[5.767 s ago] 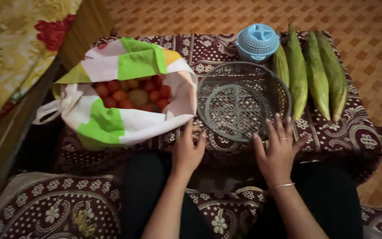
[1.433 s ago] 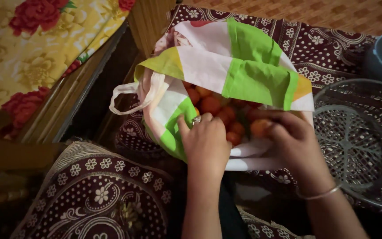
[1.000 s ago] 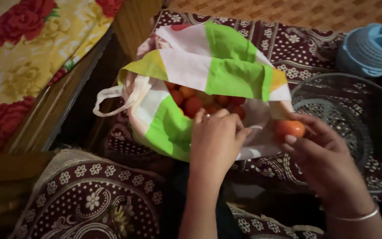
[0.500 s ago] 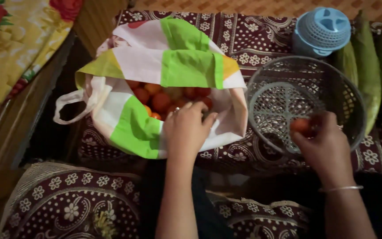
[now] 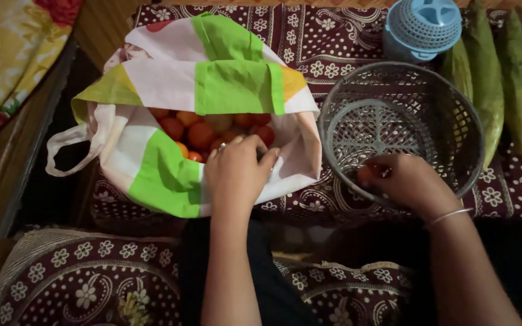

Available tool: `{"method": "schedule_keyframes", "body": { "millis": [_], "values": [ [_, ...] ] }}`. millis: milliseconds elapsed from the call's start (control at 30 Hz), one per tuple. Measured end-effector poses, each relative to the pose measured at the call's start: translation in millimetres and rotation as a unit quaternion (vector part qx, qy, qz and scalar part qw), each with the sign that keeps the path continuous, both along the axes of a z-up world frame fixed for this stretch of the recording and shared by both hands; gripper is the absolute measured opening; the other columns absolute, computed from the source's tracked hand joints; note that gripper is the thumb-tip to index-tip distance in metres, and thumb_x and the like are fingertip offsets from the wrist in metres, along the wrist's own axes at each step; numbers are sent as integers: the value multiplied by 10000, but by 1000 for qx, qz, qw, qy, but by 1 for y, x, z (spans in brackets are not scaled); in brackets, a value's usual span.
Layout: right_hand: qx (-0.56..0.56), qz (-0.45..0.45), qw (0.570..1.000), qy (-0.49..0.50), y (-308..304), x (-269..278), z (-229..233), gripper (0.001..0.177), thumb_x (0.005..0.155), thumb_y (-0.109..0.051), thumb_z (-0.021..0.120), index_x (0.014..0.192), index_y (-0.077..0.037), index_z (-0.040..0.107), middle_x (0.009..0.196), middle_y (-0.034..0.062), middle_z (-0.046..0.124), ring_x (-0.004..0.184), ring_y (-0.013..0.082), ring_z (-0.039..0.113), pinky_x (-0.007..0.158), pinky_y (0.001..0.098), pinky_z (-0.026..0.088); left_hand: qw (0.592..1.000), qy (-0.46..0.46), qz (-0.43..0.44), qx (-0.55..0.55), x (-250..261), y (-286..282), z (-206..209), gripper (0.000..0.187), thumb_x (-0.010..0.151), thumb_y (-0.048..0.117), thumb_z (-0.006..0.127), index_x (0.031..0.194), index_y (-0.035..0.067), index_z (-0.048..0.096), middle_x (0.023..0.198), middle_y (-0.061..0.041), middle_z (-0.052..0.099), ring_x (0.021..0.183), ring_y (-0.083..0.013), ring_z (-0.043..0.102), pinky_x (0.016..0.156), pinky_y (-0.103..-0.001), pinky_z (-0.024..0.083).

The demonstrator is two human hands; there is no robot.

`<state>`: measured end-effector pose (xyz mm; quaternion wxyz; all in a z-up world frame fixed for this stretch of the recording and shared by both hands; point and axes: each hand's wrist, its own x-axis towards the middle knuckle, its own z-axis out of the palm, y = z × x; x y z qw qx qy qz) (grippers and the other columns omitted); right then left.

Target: The person transfers ginger from a reusable bag into a small blue colander, then transfers tomatoes from the bag into a larger metal colander. The person handles the vegetables one by one, placing them into the respective containers on a patterned cloth.

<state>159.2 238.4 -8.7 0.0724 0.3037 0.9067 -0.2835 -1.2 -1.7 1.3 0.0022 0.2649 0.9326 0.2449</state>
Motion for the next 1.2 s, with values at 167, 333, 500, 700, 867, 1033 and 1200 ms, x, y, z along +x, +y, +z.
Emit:
{"method": "schedule_keyframes", "body": {
  "millis": [167, 333, 500, 700, 867, 1033, 1200],
  "values": [
    [-5, 14, 1000, -4, 1, 0, 0, 394, 791, -345, 793, 1126, -138, 793, 991, 166, 794, 876, 311, 772, 827, 406, 579, 999, -29, -2, -18, -4, 0, -1, 317, 828, 444, 744, 869, 131, 767, 958, -93, 746, 920, -333, 682, 880, -494, 470],
    [7, 37, 998, -54, 7, -1, -7, 393, 862, -368, 775, 1198, -164, 770, 1037, 170, 786, 931, 312, 767, 865, 409, 576, 999, -40, -6, -17, -4, -2, 0, 334, 842, 447, 723, 886, 120, 768, 976, -99, 747, 928, -343, 682, 865, -502, 480],
    [-16, 32, 999, -23, 25, 5, -17, 396, 913, -292, 671, 1289, -182, 728, 1150, 157, 765, 1008, 305, 752, 919, 421, 561, 997, -75, 1, -3, -3, -6, 4, 327, 894, 431, 687, 906, 114, 768, 976, -117, 732, 934, -362, 677, 799, -507, 507],
    [0, -48, 999, 12, 22, 0, 14, 407, 952, -182, 592, 1343, -174, 704, 1173, 135, 766, 987, 309, 756, 865, 435, 579, 995, 7, 8, 96, -2, -14, 10, 153, 874, 199, 655, 926, 110, 769, 990, -79, 740, 922, -342, 678, 817, -473, 518],
    [30, 5, 996, 82, -7, -11, 42, 353, 974, -153, 610, 1310, -113, 713, 1098, 150, 778, 946, 262, 758, 842, 403, 579, 988, 140, 53, 23, -4, -34, 12, 102, 789, 133, 700, 849, 114, 781, 924, -84, 701, 964, -285, 654, 1005, -492, 415],
    [2, 60, 994, 88, -50, -25, 61, 378, 906, -99, 668, 1278, -144, 719, 961, 144, 790, 808, 238, 767, 759, 382, 593, 989, 120, 82, -4, -5, -44, 6, 119, 779, 138, 725, 878, 86, 766, 1048, -147, 660, 1078, -332, 615, 1031, -472, 403],
    [-27, 116, 983, 137, -89, -36, 68, 351, 894, -66, 658, 1232, -105, 746, 967, 109, 761, 758, 222, 726, 664, 361, 588, 990, 100, 97, 9, -6, -52, 0, 363, 710, 221, 781, 986, -6, 720, 1373, -240, 571, 1234, -354, 554, 1093, -495, 326]
  ]
}}
